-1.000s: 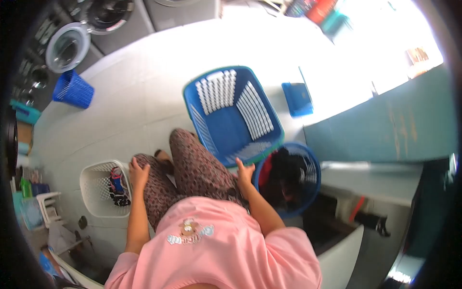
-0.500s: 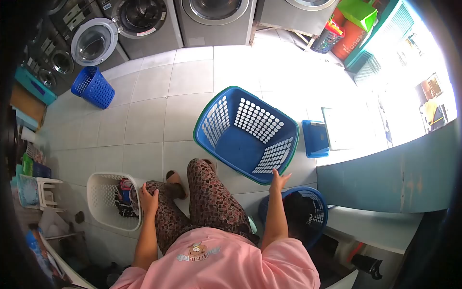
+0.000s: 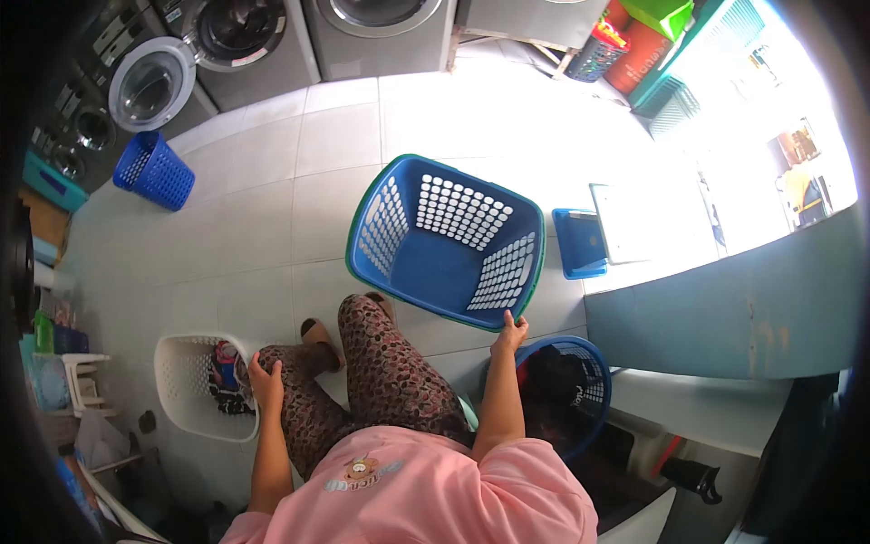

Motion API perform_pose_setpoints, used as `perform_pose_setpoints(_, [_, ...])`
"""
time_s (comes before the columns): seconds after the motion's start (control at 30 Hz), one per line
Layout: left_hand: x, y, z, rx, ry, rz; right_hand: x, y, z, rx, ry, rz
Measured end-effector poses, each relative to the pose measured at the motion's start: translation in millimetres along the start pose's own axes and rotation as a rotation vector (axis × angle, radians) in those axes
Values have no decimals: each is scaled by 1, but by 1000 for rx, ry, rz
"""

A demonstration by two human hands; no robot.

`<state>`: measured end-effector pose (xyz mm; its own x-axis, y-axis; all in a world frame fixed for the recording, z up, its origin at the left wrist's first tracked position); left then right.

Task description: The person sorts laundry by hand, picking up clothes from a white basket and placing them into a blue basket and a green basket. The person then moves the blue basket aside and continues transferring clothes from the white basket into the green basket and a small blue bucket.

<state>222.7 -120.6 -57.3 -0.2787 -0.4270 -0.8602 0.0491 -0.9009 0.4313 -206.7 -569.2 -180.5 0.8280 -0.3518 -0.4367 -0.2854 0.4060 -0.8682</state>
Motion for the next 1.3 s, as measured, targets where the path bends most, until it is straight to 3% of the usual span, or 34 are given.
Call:
perform_pose_setpoints(0.07, [-1,-2,1,-34,-8,9,11,1,11,350,-267,-207])
perform_pose_setpoints(0.23, [2,-4,-4,-49,-22,7,15,-4,-23,55,-230,106])
perform_pose_setpoints(0.3, [3,0,-5,-25,-29,-7,-3,-39,-6,-125,-17,422])
perform_pose_setpoints(0.43, [9,0,-6,-2,-38,-39,-4,-30,-6,-84,-57,284])
perform_pose_setpoints(0.5, [11,3,-5,7,-31,-104,21,-8,6,273,-519,61])
perform_pose_setpoints(0.6, [17,9,-9,9,-33,-181,29,-11,-5,381,-637,90])
perform_pose_setpoints(0.7, [17,11,-12,-2,-47,-212,46,-44,-45,147,-559,33])
perform_pose_setpoints(0.77, [17,16,-13,0,-70,-217,82,-44,-78,12,-675,86])
perform_pose_setpoints(0.9, [14,26,-11,-24,-90,-244,77,-70,-89,-23,-487,382])
perform_pose_setpoints(1.0, [14,32,-10,-41,-85,-320,80,-53,-105,96,-480,344])
perform_pose_setpoints(1.07, [19,30,-14,-9,-75,-311,84,-56,-125,12,-453,403])
perform_pose_setpoints(1.17, [18,31,-15,-2,-67,-307,82,-72,-110,122,-535,447])
perform_pose_setpoints(1.3, [17,27,-16,-1,-80,-292,70,-95,-101,67,-435,709])
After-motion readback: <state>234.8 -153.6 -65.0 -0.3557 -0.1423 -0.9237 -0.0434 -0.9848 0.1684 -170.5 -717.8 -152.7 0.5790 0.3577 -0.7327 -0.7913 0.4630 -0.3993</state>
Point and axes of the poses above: each hand's wrist, its own z-axis away from the middle knuckle, its own x-axis out of the palm, y = z × x, the point moved 10 cm from there along -z, towards the middle knuckle, and after that the axes turned 6 degrees about z, right-handed, at the moved point
